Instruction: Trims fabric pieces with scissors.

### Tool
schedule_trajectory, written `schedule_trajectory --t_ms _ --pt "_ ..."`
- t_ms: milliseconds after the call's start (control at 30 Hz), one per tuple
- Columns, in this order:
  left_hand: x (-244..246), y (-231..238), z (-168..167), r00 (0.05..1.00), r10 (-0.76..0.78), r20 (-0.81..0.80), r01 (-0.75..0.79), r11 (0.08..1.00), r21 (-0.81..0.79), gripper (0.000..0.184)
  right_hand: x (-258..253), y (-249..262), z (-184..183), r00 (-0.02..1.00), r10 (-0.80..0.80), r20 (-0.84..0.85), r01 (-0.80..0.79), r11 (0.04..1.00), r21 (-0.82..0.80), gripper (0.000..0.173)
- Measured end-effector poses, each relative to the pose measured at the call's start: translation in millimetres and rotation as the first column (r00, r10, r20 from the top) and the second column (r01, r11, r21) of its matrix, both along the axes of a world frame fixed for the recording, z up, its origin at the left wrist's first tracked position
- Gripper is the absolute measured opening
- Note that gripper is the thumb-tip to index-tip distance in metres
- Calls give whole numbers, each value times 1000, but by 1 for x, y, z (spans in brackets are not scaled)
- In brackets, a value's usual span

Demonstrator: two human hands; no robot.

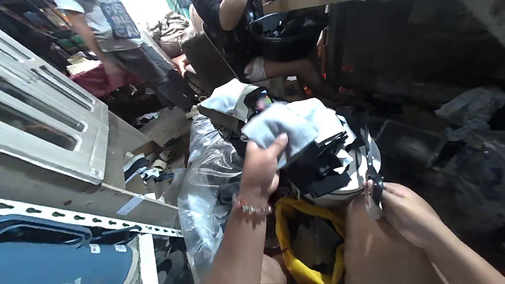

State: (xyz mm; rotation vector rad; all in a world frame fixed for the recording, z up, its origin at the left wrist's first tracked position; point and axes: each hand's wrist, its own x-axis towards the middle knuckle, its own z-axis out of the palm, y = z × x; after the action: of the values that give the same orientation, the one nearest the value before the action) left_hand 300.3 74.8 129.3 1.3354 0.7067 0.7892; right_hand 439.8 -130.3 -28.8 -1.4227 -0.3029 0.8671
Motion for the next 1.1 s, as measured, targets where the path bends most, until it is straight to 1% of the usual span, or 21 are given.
schedule_trajectory --t_ms 33,67,100,133,200,267,300,367,433,467,533,600,667,733,833,867,900,933,1000,1033,1100 --pt "13 5 16 998 -38 46 37 999 27 33 -2 1 2 1000 -6 -1 6 1000 5 24" --pt "29 9 28 992 -69 109 68 998 11 33 -3 2 3 1000 -17 -4 17 1000 15 23" --pt "45 15 33 984 -95 150 101 994 -34 36 -3 2 2 1000 -22 -12 22 999 28 22" --pt "61 21 31 981 -117 153 132 987 -93 39 -2 2 1 999 -24 -22 25 999 35 22" --pt "86 30 6 989 -140 38 145 967 -210 48 -1 2 -1 999 -29 -41 29 999 19 23" --pt "93 33 -34 978 -182 -107 146 948 -282 59 -2 4 0 995 -53 -84 53 999 -1 24" --pt "87 32 -52 969 -203 -142 153 940 -306 67 -4 6 3 991 -73 -108 73 997 -3 24" --pt "77 28 -70 974 -167 -153 102 927 -360 65 -9 11 9 985 -117 -127 116 993 -17 22" --pt "59 29 -77 975 -158 -157 84 915 -395 67 -13 14 14 984 -109 -143 103 994 -47 16" --pt "48 32 -80 966 -176 -187 93 918 -385 66 -13 15 13 984 -98 -149 90 994 -62 14" --pt "20 48 -87 945 -200 -257 101 931 -350 61 -9 18 13 982 -84 -170 71 994 -84 15" --pt "-16 71 -96 938 -145 -314 35 943 -330 51 -7 18 12 983 -61 -173 42 993 -111 16" --pt "-56 97 -108 932 -8 -363 -111 946 -306 42 -3 16 8 987 -21 -160 2 993 -119 19" --pt "-96 123 -122 901 198 -386 -317 908 -275 39 3 14 1 992 20 -123 -33 994 -103 21" --pt "-153 153 -157 787 478 -390 -591 764 -257 40 14 11 -10 997 74 27 -71 991 -116 17" --pt "-168 159 -171 741 526 -417 -650 718 -249 40 17 10 -11 989 114 92 -102 987 -128 22" --pt "-181 162 -184 705 533 -468 -681 692 -240 41 22 10 -12 975 164 152 -143 980 -141 30" --pt "-190 164 -194 681 505 -530 -690 686 -232 42 26 9 -12 954 217 209 -184 969 -163 37" --pt "-199 165 -206 647 408 -645 -667 713 -218 40 30 8 -7 905 282 319 -212 948 -236 46" --pt "-198 166 -210 636 367 -679 -648 732 -211 39 32 8 -5 893 289 344 -208 945 -253 49" --pt "-189 169 -216 624 338 -704 -624 758 -189 38 38 6 -7 893 248 376 -177 961 -214 47"
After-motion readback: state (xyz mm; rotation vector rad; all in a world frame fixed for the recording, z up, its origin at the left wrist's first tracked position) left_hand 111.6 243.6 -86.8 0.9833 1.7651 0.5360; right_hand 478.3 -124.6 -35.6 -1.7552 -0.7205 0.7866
